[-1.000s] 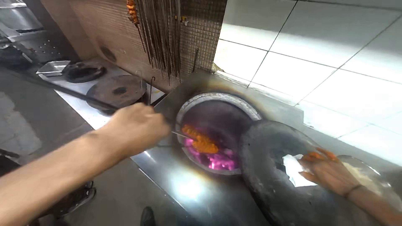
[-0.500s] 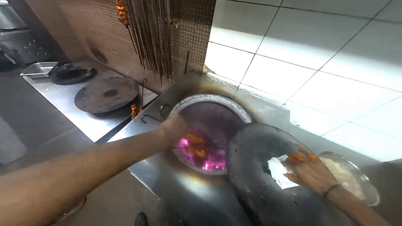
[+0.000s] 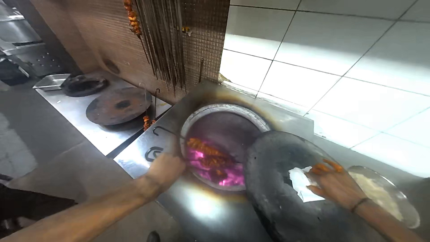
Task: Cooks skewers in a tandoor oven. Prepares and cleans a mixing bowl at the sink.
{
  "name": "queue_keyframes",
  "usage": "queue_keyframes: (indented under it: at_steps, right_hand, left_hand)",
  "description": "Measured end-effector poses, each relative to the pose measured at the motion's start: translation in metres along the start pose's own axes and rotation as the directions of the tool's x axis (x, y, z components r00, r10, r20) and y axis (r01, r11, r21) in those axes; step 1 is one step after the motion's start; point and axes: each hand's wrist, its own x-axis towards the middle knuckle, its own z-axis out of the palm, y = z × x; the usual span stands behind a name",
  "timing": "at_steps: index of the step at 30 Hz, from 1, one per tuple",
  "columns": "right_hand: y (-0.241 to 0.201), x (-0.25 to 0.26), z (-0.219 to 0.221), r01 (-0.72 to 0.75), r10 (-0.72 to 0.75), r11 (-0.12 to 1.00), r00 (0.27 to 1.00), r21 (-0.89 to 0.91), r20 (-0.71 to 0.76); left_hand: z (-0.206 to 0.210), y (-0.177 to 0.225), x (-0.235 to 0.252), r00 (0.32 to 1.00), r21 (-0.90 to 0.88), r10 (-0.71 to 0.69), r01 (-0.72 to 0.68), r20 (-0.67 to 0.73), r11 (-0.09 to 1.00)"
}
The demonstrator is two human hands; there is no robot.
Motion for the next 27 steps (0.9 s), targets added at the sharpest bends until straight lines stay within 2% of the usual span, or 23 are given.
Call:
queue_keyframes:
  at_steps: [7, 11, 13, 15, 16, 17, 19, 20, 22, 23, 24, 27]
  right_hand:
    - [-0.005, 0.011, -0.009, -0.003, 0.004, 1.000, 0.998, -0.020, 0.055]
    - [-0.004, 0.023, -0.014, -0.022, 0.028, 0.999, 0.988, -0.039, 0.153]
    - [-0.003, 0.035, -0.017, -0.014, 0.022, 0.999, 0.985, -0.052, 0.169]
    - [-0.002, 0.048, -0.020, -0.008, 0.016, 0.999, 0.986, -0.052, 0.168]
    - [-0.003, 0.057, -0.022, -0.012, 0.019, 0.999, 0.984, -0.043, 0.176]
    - [-0.005, 0.066, -0.025, -0.027, 0.032, 0.999, 0.978, -0.026, 0.208]
    - [-0.012, 0.085, -0.027, -0.051, 0.058, 0.998, 0.965, -0.030, 0.257]
    - [-0.016, 0.096, -0.026, -0.063, 0.070, 0.997, 0.960, -0.033, 0.270]
    - [-0.026, 0.121, -0.028, -0.077, 0.082, 0.997, 0.947, -0.029, 0.311]
    - [-0.034, 0.135, -0.034, -0.088, 0.088, 0.996, 0.934, -0.016, 0.345]
    - [-0.043, 0.151, -0.041, -0.106, 0.099, 0.994, 0.922, -0.001, 0.375]
    - [-0.064, 0.199, -0.045, -0.142, 0.127, 0.990, 0.927, 0.017, 0.352]
  left_hand:
    - [0.035, 0.012, 0.005, 0.995, -0.114, -0.092, 0.095, 0.031, 0.989]
    - [0.040, 0.012, 0.011, 0.993, -0.157, -0.106, 0.113, 0.053, 0.981]
    - [0.046, 0.009, 0.012, 0.996, -0.176, -0.086, 0.085, -0.001, 0.981]
    - [0.058, 0.005, 0.012, 0.989, -0.177, -0.030, 0.004, -0.144, 0.984]
    - [0.068, 0.002, 0.010, 0.960, -0.166, 0.007, -0.056, -0.282, 0.985]
    - [0.080, 0.000, 0.009, 0.888, -0.141, 0.039, -0.116, -0.458, 0.983]
    - [0.099, -0.004, 0.005, 0.636, -0.047, 0.094, -0.202, -0.766, 0.978]
    - [0.103, -0.005, -0.001, 0.534, -0.028, 0.103, -0.232, -0.839, 0.972]
    - [0.112, -0.002, -0.020, 0.419, -0.057, 0.065, -0.273, -0.906, 0.960]
    - [0.117, 0.000, -0.033, 0.407, -0.103, 0.023, -0.286, -0.913, 0.953]
    - [0.122, 0.003, -0.047, 0.427, -0.171, -0.029, -0.297, -0.904, 0.940]
    - [0.149, 0.010, -0.087, 0.552, -0.388, -0.199, -0.249, -0.810, 0.887]
